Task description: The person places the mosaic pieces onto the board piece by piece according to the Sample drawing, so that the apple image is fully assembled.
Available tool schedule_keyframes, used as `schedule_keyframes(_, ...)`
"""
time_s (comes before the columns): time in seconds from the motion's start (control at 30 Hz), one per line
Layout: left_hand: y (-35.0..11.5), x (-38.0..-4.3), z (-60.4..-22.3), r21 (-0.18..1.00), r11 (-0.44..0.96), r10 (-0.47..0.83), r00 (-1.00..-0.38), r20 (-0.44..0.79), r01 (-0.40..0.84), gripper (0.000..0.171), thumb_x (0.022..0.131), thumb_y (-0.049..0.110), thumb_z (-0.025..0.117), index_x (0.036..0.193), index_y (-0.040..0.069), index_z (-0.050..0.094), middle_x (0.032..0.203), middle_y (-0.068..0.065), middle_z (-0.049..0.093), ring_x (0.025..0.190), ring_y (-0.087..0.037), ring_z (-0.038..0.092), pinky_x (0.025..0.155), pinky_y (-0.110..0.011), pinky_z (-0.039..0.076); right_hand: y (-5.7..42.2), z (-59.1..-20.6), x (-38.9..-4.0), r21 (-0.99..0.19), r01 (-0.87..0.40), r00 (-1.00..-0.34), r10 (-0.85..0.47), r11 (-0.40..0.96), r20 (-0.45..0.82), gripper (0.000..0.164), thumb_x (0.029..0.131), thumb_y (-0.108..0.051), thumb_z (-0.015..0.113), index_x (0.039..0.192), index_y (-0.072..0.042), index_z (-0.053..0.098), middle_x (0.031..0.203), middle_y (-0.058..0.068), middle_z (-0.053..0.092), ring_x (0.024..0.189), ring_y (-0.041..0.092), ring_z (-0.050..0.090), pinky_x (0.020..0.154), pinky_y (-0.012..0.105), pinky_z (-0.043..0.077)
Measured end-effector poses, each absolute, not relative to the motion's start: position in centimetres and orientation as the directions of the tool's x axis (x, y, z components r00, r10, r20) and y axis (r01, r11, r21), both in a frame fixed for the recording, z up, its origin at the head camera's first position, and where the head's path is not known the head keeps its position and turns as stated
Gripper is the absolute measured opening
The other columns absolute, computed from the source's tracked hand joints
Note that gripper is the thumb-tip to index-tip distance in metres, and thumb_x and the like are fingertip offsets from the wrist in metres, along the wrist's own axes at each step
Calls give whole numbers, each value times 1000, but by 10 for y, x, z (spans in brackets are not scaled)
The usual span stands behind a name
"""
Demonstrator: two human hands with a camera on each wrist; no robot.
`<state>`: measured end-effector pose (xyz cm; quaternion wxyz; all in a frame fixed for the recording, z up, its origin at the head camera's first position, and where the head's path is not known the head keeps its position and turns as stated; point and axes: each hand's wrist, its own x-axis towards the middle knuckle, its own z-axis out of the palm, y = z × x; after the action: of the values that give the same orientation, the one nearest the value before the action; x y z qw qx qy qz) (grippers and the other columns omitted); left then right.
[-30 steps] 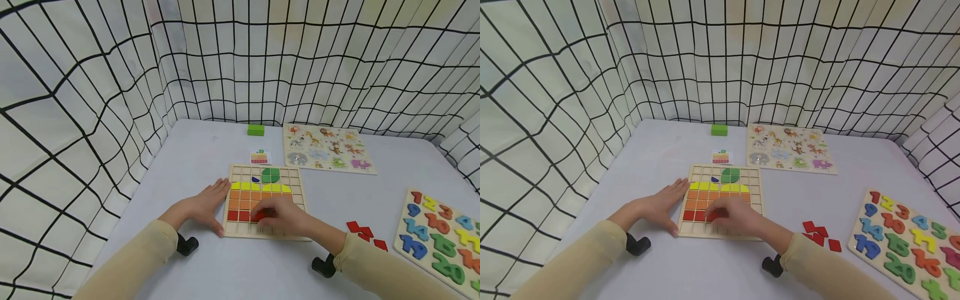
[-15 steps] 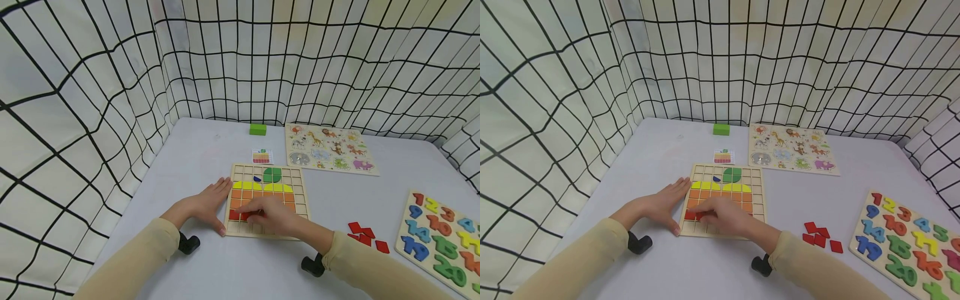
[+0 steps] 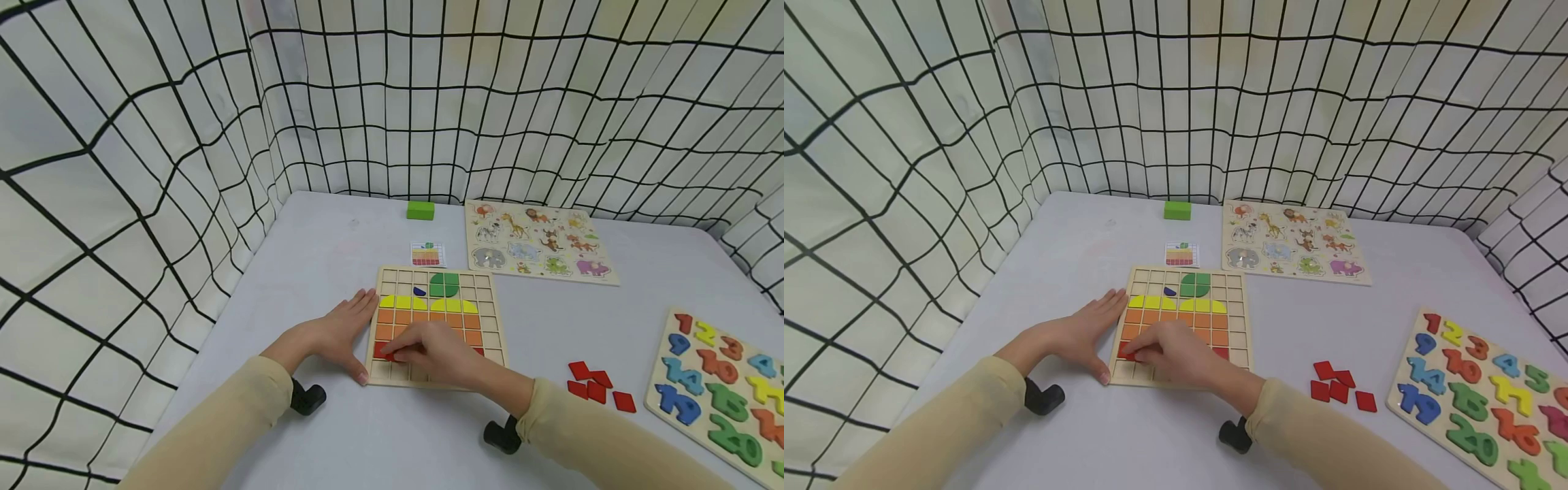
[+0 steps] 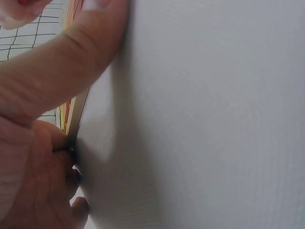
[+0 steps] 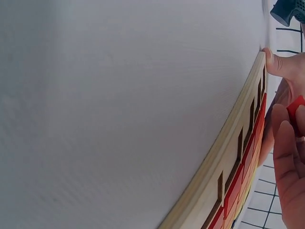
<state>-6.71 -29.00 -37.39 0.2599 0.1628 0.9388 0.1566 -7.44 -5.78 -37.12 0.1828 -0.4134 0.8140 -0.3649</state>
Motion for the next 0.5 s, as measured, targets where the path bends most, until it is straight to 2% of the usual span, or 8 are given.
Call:
schedule_keyframes(0.13, -290, -66, -373, 383, 895, 391, -813, -431, 227, 137, 70, 48, 93, 163, -2, 5, 173, -17, 0, 161, -35, -4, 130, -55, 8, -60, -373, -73, -725, -541, -613, -790, 427, -8, 23, 95, -4, 70, 114, -14, 80, 105, -2, 78, 93, 11, 64, 79, 18, 54)
schedule_keyframes(0.37, -291, -65, -373, 383, 899, 380, -816, -436, 214, 136, 69, 47, 92, 164, 1, 6, 173, -16, 0, 161, -34, -5, 130, -54, 8, -63, -376, -70, -757, -452, -676, -734, 472, -54, 10, 95, -12, 73, 103, -15, 77, 98, -5, 74, 90, 12, 62, 81, 19, 55)
schedule_keyframes(0.5, -291, -65, -374, 376, 902, 377, -815, -441, 213, 136, 70, 49, 91, 164, 2, 5, 174, -14, -1, 161, -33, -6, 131, -53, 7, -66, -376, -69, -751, -445, -689, -723, 487, -60, 9, 94, -13, 75, 101, -16, 78, 94, -6, 75, 88, 11, 62, 79, 20, 54)
